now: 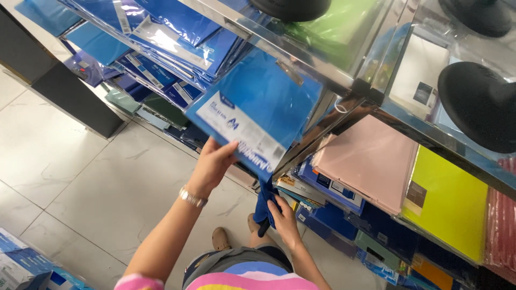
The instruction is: Cleaning dust off clipboards on a retail shelf using a cloth.
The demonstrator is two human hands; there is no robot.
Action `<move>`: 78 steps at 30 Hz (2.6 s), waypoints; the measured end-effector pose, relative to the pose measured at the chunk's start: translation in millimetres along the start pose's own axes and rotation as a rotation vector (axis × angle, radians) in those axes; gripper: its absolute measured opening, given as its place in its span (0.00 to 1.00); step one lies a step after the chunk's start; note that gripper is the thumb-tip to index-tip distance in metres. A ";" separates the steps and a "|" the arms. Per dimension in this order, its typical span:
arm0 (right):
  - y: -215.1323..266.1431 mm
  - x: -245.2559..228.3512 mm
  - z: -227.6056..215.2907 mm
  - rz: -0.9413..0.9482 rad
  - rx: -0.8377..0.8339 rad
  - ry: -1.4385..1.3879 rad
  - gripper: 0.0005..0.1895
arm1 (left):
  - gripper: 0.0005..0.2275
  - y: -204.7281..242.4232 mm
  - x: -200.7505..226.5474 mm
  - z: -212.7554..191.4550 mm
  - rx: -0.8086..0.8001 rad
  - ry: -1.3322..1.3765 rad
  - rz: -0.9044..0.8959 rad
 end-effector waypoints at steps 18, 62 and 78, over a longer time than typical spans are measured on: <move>8.2 1.8 18.5 0.112 -0.068 -0.218 0.18 | 0.23 -97.7 28.5 59.7 0.014 -0.264 -0.312; -85.1 30.9 43.4 0.248 -0.151 -0.198 0.27 | 0.58 -210.8 285.5 -92.4 1.107 -1.350 0.100; -111.5 -6.9 34.3 0.233 -0.203 -0.409 0.22 | 0.03 -278.9 303.6 -96.8 0.288 0.141 -0.014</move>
Point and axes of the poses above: each hand's wrist, its own y-axis away from the middle knuckle, its own z-axis out of the palm, x = y × z, the point moved 2 cm from there along -y, towards the middle knuckle, and after that the axes turned 13 degrees about -z, right-handed, at the moved point
